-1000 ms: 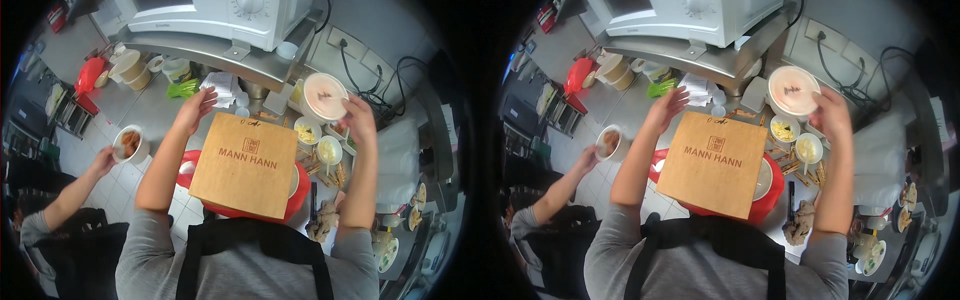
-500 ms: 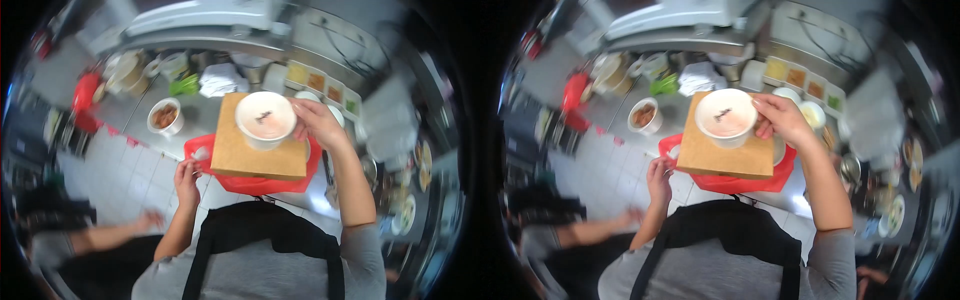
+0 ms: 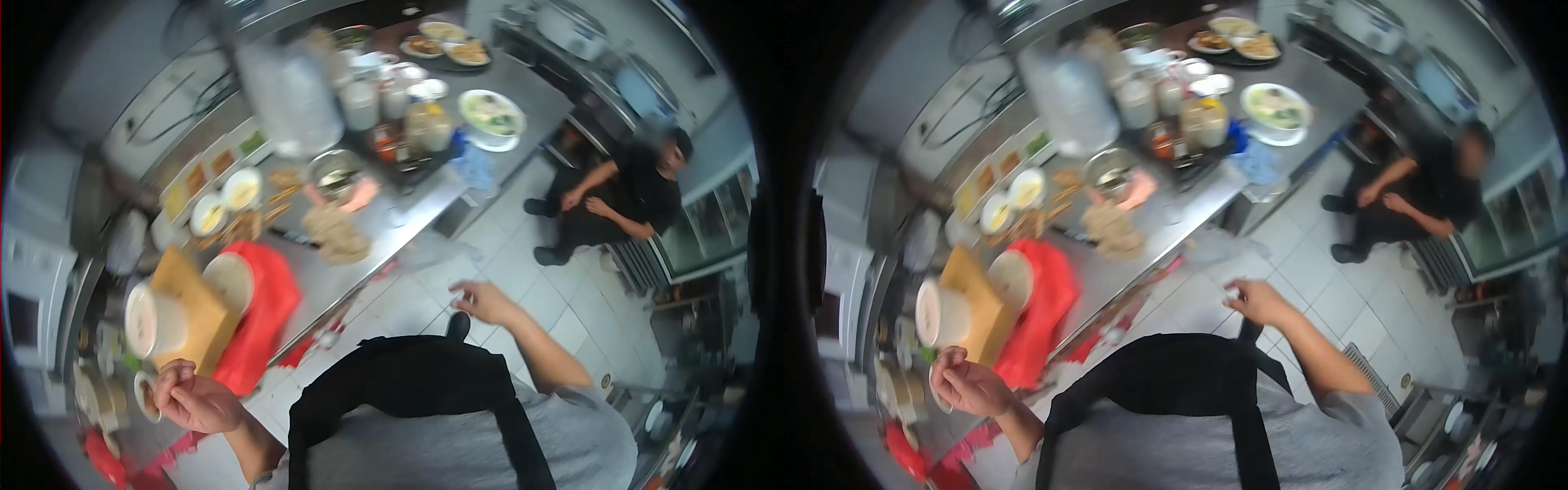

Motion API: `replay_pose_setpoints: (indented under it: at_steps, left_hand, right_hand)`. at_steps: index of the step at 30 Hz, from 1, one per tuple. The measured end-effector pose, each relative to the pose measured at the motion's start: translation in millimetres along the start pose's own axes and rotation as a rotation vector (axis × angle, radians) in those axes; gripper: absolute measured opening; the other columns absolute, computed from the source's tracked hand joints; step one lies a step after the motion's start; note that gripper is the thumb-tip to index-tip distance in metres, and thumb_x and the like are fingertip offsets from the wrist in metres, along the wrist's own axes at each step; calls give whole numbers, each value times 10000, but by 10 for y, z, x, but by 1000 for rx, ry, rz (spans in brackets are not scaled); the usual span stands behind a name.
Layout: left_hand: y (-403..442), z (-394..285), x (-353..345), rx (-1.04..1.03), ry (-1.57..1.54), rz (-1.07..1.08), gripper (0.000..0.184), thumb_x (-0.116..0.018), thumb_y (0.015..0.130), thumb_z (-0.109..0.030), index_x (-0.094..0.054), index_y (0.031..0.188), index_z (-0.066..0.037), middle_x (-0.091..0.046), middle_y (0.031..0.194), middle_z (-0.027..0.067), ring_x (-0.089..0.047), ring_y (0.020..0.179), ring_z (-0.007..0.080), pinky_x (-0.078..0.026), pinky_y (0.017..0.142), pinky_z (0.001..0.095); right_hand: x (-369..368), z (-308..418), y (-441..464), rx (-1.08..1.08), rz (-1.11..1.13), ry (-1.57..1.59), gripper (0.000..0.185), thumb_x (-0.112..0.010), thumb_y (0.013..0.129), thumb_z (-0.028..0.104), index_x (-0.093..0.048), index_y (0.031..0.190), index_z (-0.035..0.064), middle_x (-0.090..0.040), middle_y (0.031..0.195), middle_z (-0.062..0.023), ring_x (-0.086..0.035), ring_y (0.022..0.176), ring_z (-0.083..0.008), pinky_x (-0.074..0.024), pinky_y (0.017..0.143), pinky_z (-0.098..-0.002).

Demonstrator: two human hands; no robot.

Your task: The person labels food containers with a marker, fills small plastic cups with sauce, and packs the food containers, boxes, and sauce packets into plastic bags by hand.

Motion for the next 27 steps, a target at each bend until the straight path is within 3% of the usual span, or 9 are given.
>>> replay_pose_setpoints:
  at_steps: [2,4,10,13,17,20,23,25,27]
  left_hand:
    - [-184,2,-697,81,-106,130,150,-429,948,-116,-509,990,4,-528,881,123,-485,758,187,-428,727,312]
    - [-432,-42,-1522,183,-195,189,127,-442,948,-96,-516,973,4,-527,884,112,-479,785,159,-423,714,298]
    - [-1158,-207,-3725,549,-346,613,87,-485,887,-6,-561,929,4,-558,847,92,-544,760,153,-437,715,273]
    - [-1509,-85,-4487,670,-393,854,106,-517,880,-4,-583,962,-1,-586,898,86,-574,793,143,-444,743,263]
    - [-1910,220,-5438,870,-411,1026,149,-546,882,-23,-585,1025,-18,-600,997,69,-584,870,128,-446,792,250]
    - [-2221,524,-6135,1306,-675,1230,262,-552,913,-99,-525,1166,-36,-590,1066,44,-552,976,112,-423,874,247]
    - [-2331,801,-6855,1383,-743,1357,359,-547,935,-183,-475,1260,-50,-561,1151,54,-523,1039,113,-407,922,260]
    - [-2212,867,-7323,1369,-670,1351,386,-550,935,-201,-461,1281,-53,-544,1188,65,-506,1083,116,-404,935,268]
    - [-2054,918,-7766,1400,-690,1338,428,-537,938,-195,-416,1322,-50,-508,1258,82,-470,1163,145,-370,983,296]
  right_hand:
    - [-91,-1159,-279,-275,74,17,467,-685,762,366,-606,1106,60,-655,889,-198,-632,844,-352,-498,750,-405]
    - [-102,-2053,-587,-326,144,-174,478,-676,771,391,-610,1111,62,-652,985,-203,-617,946,-357,-487,804,-422]
    - [616,-3367,-823,-566,117,190,491,-650,795,401,-597,1143,59,-677,811,-162,-649,828,-306,-499,764,-382]
    - [1191,-3674,-436,-616,140,195,464,-674,801,319,-581,1170,53,-678,838,-136,-648,688,-202,-509,679,-317]
    - [2232,-4082,481,-315,-71,141,406,-678,811,273,-586,1150,69,-637,715,-81,-604,594,-152,-484,605,-294]
    - [3426,-3732,1135,-116,-396,123,308,-664,796,215,-637,1055,50,-618,767,-118,-607,714,-202,-482,672,-323]
    - [4500,-3800,1858,62,-818,-65,325,-654,774,113,-613,1082,20,-582,956,-158,-591,747,-257,-501,694,-342]
    - [5238,-3817,2319,1,-845,-26,417,-647,783,129,-556,1174,16,-542,1105,-197,-581,850,-300,-506,722,-356]
    - [5899,-4057,2845,10,-830,-175,507,-625,808,162,-478,1267,4,-475,1253,-223,-537,1042,-357,-458,890,-371]
Point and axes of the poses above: each hand's wrist, its own y-axis towards the middle knuckle, its own x-axis out of the back of the hand, z = x × y, the point moved 3 cm from there along y, towards the middle knuckle
